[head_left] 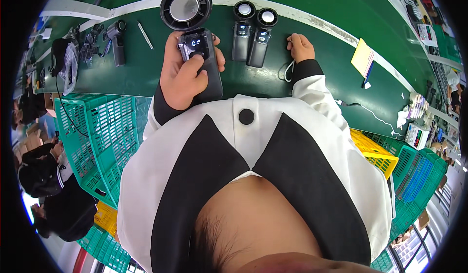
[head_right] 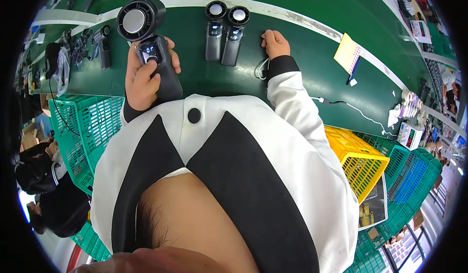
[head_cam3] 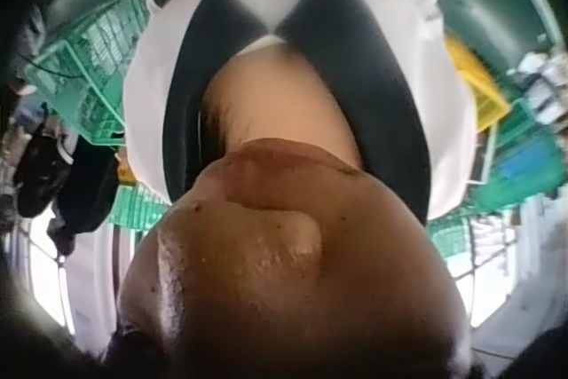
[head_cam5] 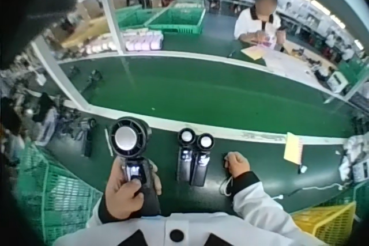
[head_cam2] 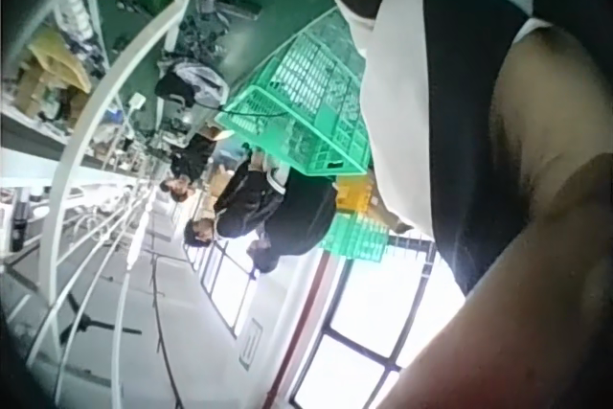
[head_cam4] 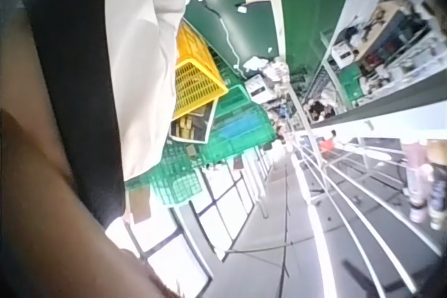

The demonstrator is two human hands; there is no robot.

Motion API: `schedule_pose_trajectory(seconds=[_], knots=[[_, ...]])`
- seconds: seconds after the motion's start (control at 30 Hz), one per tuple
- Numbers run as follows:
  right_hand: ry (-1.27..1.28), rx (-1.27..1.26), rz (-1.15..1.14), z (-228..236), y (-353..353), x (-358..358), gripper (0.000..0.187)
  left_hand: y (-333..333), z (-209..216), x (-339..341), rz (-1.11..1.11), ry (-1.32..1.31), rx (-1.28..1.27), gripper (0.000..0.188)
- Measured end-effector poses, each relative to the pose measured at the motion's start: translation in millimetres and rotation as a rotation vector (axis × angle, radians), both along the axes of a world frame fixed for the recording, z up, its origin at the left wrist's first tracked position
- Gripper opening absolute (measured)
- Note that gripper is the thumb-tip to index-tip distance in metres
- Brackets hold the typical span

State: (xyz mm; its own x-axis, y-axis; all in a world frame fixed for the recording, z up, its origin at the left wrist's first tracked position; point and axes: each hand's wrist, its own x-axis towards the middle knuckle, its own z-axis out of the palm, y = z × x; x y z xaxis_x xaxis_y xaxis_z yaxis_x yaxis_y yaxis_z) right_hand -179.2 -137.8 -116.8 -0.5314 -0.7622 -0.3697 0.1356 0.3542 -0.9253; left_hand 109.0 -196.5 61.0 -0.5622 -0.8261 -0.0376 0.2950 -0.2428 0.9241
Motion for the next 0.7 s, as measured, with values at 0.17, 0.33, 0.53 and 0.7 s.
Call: schedule_pose_trajectory(seconds=[0.17, 0.33, 0.53, 0.7], knots=[[0.013, -0.004, 0.001, -2.0, 0.2, 0.1, 0.026, 1.5, -2.5, -0.7, 0.009, 0.012, 0.049, 0.053], [0.023, -0.018, -0.002, -2.4, -0.3, 0.5, 0.025, 4.6, -5.1, -2.7, 0.012, -0.041, 0.027, 0.05], [0.056, -0.012, 0.002, -1.0, 0.8, 1.5, 0.026, 3.2, -11.5, -4.9, -0.007, -0.106, 0.083, 0.05], [0.055, 0.005, -0.001, -0.1, 1.1, 2.3, 0.025, 3.0, -19.0, -6.3, 0.011, -0.118, 0.081, 0.047]])
